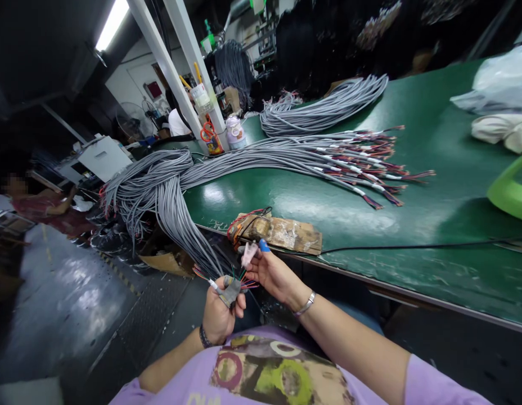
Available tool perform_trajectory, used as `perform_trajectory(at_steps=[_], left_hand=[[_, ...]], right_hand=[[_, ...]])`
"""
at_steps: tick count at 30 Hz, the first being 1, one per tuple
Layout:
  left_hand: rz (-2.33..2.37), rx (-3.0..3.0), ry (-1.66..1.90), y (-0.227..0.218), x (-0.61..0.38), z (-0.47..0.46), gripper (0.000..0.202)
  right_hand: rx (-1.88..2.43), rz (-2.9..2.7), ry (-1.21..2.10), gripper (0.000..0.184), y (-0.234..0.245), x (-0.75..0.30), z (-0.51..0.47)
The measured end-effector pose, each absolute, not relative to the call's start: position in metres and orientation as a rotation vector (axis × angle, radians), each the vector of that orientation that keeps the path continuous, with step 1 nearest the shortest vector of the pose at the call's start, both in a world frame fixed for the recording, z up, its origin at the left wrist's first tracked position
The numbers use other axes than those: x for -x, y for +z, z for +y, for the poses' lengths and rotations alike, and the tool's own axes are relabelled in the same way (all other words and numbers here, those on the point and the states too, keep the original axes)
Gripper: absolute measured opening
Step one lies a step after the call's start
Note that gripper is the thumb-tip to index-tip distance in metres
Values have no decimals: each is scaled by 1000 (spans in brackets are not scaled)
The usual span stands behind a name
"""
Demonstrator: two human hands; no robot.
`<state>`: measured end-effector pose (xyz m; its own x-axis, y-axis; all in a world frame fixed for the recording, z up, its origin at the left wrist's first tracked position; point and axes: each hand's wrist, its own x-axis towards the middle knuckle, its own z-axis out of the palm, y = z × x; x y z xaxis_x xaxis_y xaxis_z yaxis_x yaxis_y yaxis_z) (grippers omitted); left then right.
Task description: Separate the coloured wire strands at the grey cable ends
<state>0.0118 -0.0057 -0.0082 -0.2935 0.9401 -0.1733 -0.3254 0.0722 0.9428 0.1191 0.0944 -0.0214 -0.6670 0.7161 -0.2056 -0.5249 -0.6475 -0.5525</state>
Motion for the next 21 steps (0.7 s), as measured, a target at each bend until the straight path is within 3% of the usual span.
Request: perform_trajectory(at_steps=[3,9,21], left_hand=[[1238,-688,1512,-6,-13,-6,34],[1243,-659,1538,-6,-15,0,33],[1247,-672,1516,-9,-17,3,34]], right_hand=[[587,-581,2261,22,-20,-121,95],[556,-644,2222,28,-17,-119,92],[591,-587,2195,22,-16,-117,95]])
